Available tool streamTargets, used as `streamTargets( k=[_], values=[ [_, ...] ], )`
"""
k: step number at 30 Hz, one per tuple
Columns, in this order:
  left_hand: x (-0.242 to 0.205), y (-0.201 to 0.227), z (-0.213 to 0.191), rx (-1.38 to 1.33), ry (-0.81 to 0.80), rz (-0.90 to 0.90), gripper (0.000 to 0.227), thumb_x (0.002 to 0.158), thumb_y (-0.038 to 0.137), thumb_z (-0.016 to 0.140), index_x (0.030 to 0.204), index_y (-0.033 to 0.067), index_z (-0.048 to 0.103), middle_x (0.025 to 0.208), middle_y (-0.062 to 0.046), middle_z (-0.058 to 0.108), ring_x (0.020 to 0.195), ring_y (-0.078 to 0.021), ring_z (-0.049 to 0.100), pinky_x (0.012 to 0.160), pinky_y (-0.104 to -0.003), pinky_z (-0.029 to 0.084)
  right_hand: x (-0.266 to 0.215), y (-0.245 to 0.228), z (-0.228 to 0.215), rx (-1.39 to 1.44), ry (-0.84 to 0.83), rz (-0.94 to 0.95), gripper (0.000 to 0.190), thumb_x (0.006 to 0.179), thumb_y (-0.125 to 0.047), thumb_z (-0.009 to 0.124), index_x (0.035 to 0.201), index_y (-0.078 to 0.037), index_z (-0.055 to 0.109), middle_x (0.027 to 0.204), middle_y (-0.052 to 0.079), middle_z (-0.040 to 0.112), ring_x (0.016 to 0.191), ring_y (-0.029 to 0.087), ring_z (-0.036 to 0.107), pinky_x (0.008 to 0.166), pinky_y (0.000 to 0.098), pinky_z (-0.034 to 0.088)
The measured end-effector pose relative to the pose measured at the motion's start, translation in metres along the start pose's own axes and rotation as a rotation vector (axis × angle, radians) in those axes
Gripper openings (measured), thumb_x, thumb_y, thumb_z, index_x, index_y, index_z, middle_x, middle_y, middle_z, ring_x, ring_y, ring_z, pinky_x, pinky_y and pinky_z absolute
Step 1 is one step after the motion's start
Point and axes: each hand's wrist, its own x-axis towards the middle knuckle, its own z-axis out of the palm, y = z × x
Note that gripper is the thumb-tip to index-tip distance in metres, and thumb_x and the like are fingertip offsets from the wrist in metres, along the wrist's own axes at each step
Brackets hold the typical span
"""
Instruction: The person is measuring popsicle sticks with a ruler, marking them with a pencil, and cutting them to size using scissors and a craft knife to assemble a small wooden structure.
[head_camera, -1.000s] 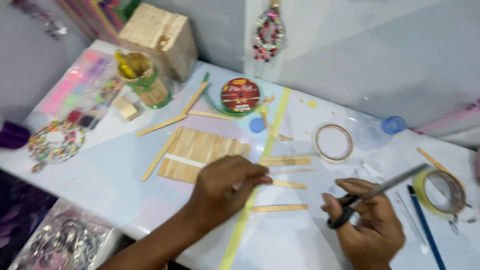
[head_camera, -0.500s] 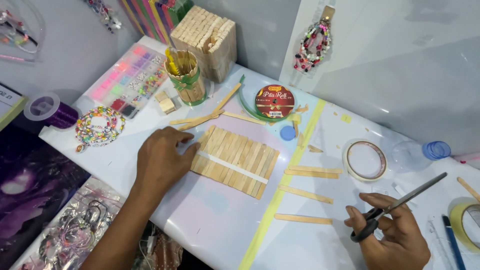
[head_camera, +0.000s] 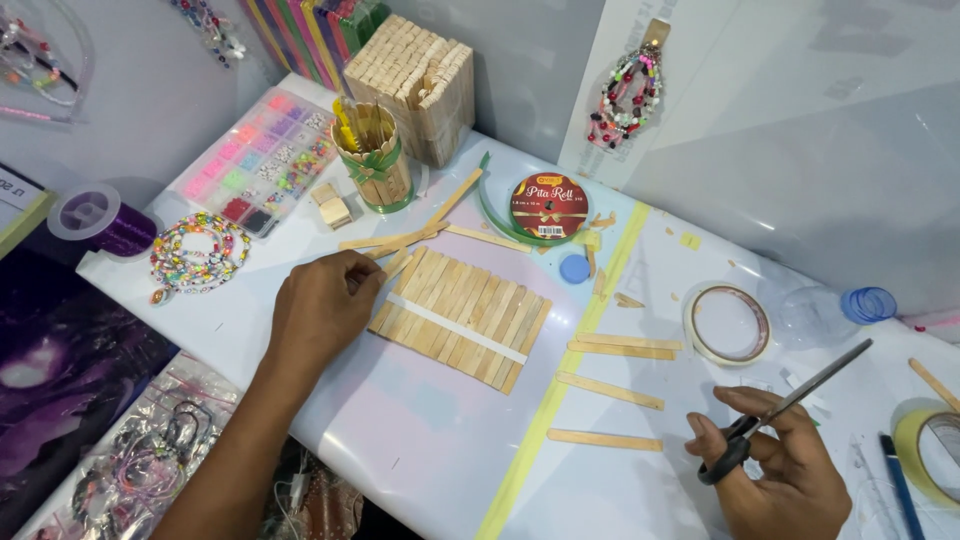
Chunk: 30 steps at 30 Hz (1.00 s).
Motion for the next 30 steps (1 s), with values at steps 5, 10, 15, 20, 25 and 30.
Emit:
streamTargets(
  k=[5,10,15,20,25,30],
  values=[
    [0.007,0.002,-0.009,-0.259,-0.053,-0.099,0.014,0.094,0.022,0.068,0.100,0.0116,0.075,0.093,-0.002,0.080,0.085,-0.0162,0.075,0.078,-0.031,0.056,0.001,0.001,0.000,0.026,-0.001,0.009,0.029,0.084,0.000,0.083,0.111,0.003,0.071,0.109,0.008,0.071,0.066,0.023,0.071,0.064,0.0273,0.054],
    [0.008,0.003,-0.009,-0.438,-0.021,-0.134,0.015,0.100,0.020,0.062,0.107,0.0082,0.069,0.094,-0.008,0.077,0.090,-0.0152,0.077,0.079,-0.027,0.060,0.002,0.001,0.000,0.004,-0.035,0.019,0.029,0.083,-0.003,0.083,0.110,0.002,0.072,0.106,0.008,0.069,0.064,0.022,0.071,0.059,0.0267,0.054],
    [0.005,0.003,0.022,-0.771,-0.105,0.092,0.021,0.098,0.005,0.063,0.117,0.0072,0.073,0.081,-0.004,0.072,0.063,-0.0118,0.061,0.065,-0.026,0.055,-0.001,0.002,0.001,0.026,-0.065,0.078,0.028,0.081,-0.007,0.085,0.106,-0.001,0.074,0.067,0.013,0.073,0.063,0.017,0.070,0.067,0.0234,0.054],
    [-0.051,0.067,0.047,-0.308,0.167,0.990,0.031,0.090,-0.003,0.063,0.117,0.0078,0.073,0.100,-0.007,0.071,0.078,-0.0240,0.066,0.070,-0.035,0.050,0.000,0.008,0.002,0.195,-0.106,-0.028,0.022,0.077,0.002,0.081,0.090,0.009,0.065,0.103,0.015,0.079,0.054,0.018,0.069,0.056,0.0240,0.057],
    [-0.084,0.122,0.050,-0.289,0.231,1.475,0.013,0.102,-0.003,0.063,0.115,-0.0026,0.068,0.095,-0.014,0.068,0.074,-0.0250,0.062,0.064,-0.038,0.044,-0.009,0.022,0.002,0.375,-0.143,-0.167,0.036,0.072,0.001,0.082,0.103,0.003,0.064,0.112,0.022,0.075,0.088,0.022,0.076,0.067,0.0269,0.072],
    [-0.095,0.144,0.049,-0.367,0.233,1.550,0.018,0.106,0.001,0.054,0.111,-0.0060,0.070,0.094,-0.015,0.069,0.070,-0.0230,0.060,0.064,-0.035,0.043,-0.007,0.027,0.000,0.308,-0.065,-0.456,0.026,0.077,0.004,0.081,0.097,0.004,0.064,0.087,0.015,0.070,0.078,0.021,0.072,0.064,0.0219,0.063]
  ],
)
